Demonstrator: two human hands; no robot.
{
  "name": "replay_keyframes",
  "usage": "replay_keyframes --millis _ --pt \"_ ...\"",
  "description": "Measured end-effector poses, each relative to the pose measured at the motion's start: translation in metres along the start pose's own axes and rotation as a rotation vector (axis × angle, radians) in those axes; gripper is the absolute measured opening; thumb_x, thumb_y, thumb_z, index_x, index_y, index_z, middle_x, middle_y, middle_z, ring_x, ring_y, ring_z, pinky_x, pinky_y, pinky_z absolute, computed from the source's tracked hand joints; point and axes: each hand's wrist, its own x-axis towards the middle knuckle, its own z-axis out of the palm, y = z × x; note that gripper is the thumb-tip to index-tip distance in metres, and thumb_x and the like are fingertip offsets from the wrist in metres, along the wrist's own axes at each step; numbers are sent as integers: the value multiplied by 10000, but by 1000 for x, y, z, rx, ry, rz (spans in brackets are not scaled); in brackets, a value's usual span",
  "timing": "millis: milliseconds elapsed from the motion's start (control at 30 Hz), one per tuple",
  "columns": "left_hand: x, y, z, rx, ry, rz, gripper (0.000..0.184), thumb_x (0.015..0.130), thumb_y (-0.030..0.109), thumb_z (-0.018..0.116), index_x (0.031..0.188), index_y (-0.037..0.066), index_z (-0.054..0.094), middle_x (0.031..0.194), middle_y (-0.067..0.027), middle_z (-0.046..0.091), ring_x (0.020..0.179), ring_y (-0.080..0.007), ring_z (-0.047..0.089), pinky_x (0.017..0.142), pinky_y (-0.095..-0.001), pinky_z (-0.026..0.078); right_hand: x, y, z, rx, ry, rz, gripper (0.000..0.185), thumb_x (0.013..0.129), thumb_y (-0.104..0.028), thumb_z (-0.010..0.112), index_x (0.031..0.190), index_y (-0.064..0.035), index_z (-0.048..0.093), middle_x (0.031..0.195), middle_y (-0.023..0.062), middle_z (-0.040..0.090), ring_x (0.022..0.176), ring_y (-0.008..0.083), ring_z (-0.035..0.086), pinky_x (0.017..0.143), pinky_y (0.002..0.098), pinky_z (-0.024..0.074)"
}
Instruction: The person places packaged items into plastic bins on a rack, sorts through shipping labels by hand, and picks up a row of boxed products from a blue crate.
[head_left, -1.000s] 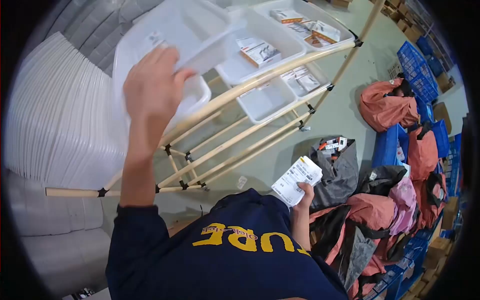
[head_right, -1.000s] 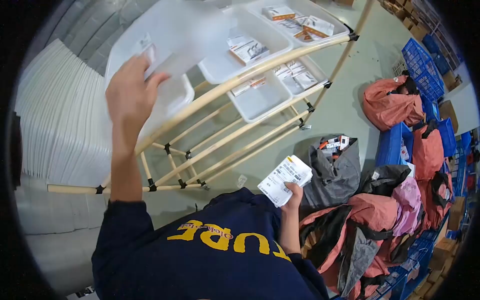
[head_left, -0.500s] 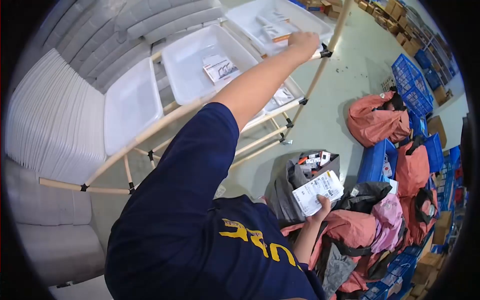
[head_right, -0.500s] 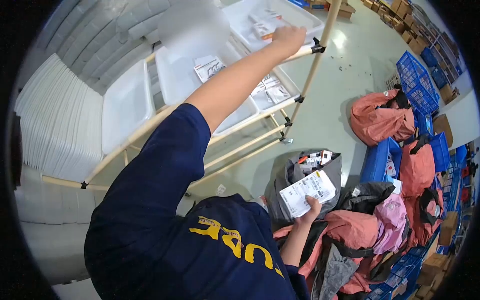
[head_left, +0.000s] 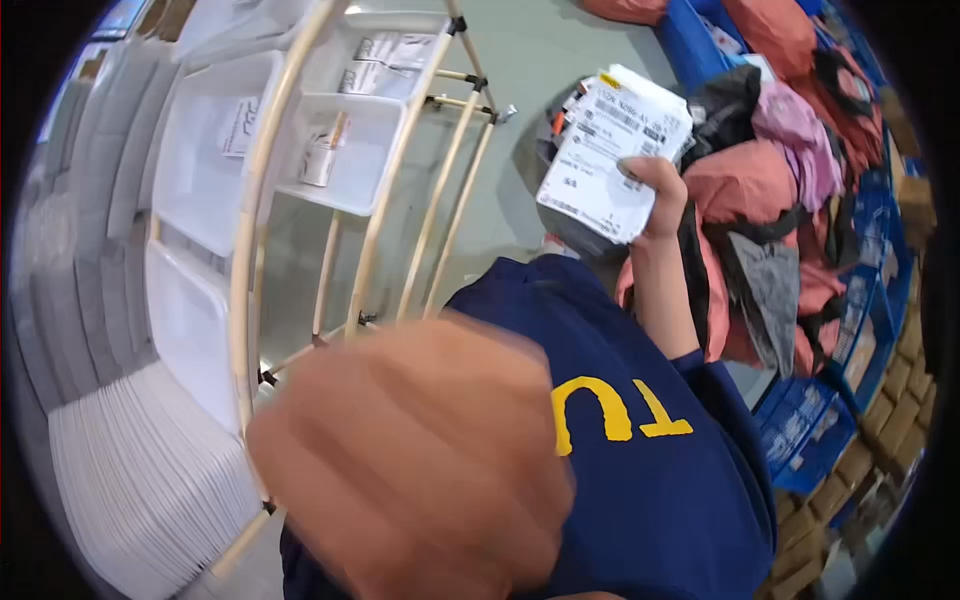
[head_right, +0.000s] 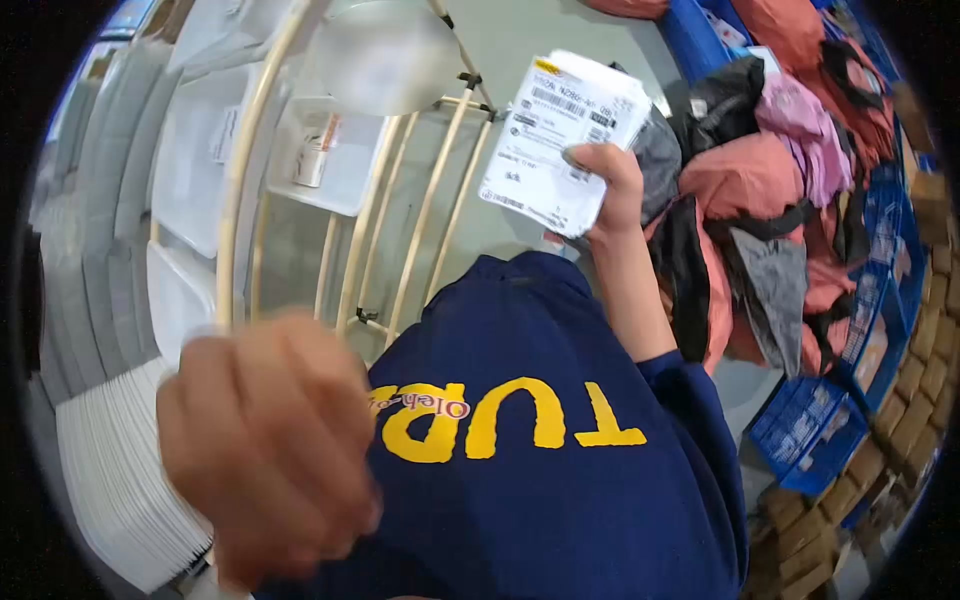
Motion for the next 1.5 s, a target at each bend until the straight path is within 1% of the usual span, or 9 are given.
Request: replay_keyframes --millis 33,233,433,567,767,900,1067,1233,1500 --pt "-11 11 12 -88 86 66 315 896 339 668 901 27 628 859 -105 648 609 -151 616 565 -261 521 -5 8 12 13 38 -41 653 734 -5 492 1378 64 411 1223 275 605 866 368 690 615 362 588" --pt "-95 54 13 -151 100 -17 302 892 326 668 896 27 627 858 -103 644 613 -152 609 572 -260 517 -59 68 15 65 -62 -71 634 757 -24 487 1378 71 407 1231 271 602 928 360 679 726 370 583" --pt "-166 82 18 -299 57 -54 287 887 312 669 891 27 625 857 -101 640 617 -153 602 580 -259 512 -139 124 25 -16 52 -199 614 769 -41 486 1368 75 419 1230 274 601 983 363 662 796 391 562" --pt "-202 90 27 -431 -13 -94 278 884 302 669 887 28 624 856 -100 637 621 -153 596 586 -259 509 -200 151 25 -81 134 -290 639 765 -31 457 1402 3 434 1336 222 559 1114 359 604 922 430 492" --pt "-221 103 54 -607 -132 -162 263 879 287 670 882 28 622 855 -98 633 625 -154 589 594 -258 504 -274 164 39 -47 234 -458 628 773 -42 457 1400 -7 441 1339 217 557 1122 348 601 917 424 490" --pt "-221 102 79 -703 -228 -178 253 875 277 670 878 28 621 854 -97 630 629 -155 584 600 -257 500 -314 157 38 -273 516 -551 633 778 -47 461 1409 -16 431 1344 218 553 1142 340 591 941 426 478" --pt "-223 99 112 -791 -351 -215 241 871 264 670 874 29 619 853 -95 626 633 -155 577 607 -257 496 -358 154 32 -71 376 -693 652 773 -39 471 1421 -13 409 1354 221 543 1163 336 578 971 433 463" --pt "-230 95 151 -855 -471 -278 229 867 252 671 869 29 618 853 -93 623 637 -156 571 614 -256 492 -411 156 16 -79 588 -851 616 781 -53 497 1387 39 427 1246 248 592 1006 357 630 880 412 509" --pt "-238 88 218 -737 -603 -394 210 861 232 671 862 30 616 851 -91 617 643 -157 560 625 -255 486 -513 135 -27 -4 715 -1003 647 773 -40 498 1409 27 397 1308 247 555 1075 366 600 931 446 491"
